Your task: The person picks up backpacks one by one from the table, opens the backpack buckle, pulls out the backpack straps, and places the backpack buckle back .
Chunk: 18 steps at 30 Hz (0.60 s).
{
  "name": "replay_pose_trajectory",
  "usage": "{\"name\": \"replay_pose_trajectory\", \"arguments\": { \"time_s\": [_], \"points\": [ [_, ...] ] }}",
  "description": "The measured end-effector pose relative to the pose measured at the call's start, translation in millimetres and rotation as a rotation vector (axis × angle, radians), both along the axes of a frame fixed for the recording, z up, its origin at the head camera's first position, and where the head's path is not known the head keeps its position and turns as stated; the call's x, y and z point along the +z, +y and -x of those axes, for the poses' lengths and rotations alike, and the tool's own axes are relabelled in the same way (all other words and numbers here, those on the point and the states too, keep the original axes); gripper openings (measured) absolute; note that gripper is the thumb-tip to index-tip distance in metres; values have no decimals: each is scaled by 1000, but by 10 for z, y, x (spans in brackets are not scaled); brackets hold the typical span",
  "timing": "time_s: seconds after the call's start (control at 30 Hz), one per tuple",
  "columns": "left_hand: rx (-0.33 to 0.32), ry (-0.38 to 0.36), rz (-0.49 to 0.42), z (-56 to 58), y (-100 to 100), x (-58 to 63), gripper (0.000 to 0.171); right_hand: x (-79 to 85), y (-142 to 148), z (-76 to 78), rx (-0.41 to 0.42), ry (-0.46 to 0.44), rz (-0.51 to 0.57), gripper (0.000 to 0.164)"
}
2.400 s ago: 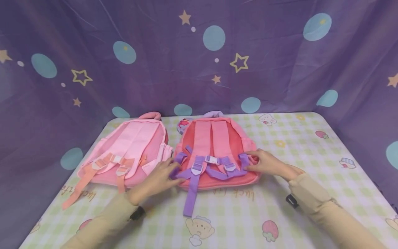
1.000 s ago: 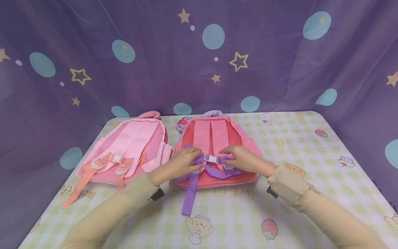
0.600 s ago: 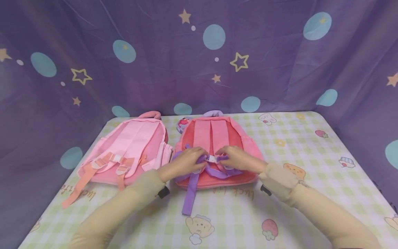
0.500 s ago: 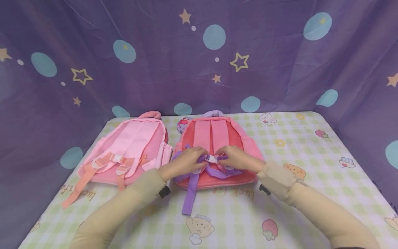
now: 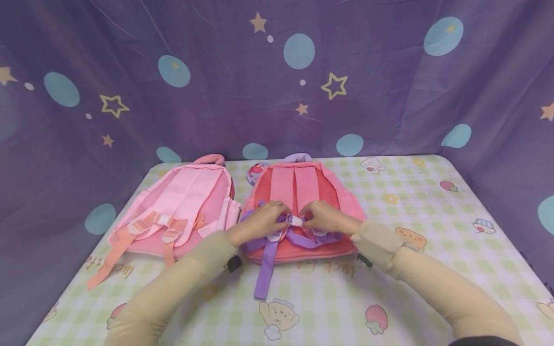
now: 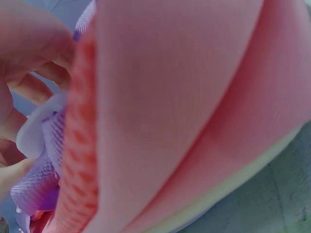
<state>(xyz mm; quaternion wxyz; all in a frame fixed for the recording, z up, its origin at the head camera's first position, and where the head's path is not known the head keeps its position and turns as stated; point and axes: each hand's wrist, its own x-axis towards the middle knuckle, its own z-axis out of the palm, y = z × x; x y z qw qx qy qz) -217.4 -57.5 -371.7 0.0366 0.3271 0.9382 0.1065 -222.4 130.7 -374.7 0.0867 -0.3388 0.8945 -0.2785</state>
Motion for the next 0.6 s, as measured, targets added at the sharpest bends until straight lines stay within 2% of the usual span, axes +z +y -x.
{"name": "replay_pose_trajectory", "arguments": {
  "time_s": [0.43,0.6],
  "points": [
    [16,-23,48,49,52,-31,27,-87,-90,47,-25,50,-36,15],
    [8,-16,34,41,45,-15,26,-77,-116,35,-37,79,-41,13]
  ]
}}
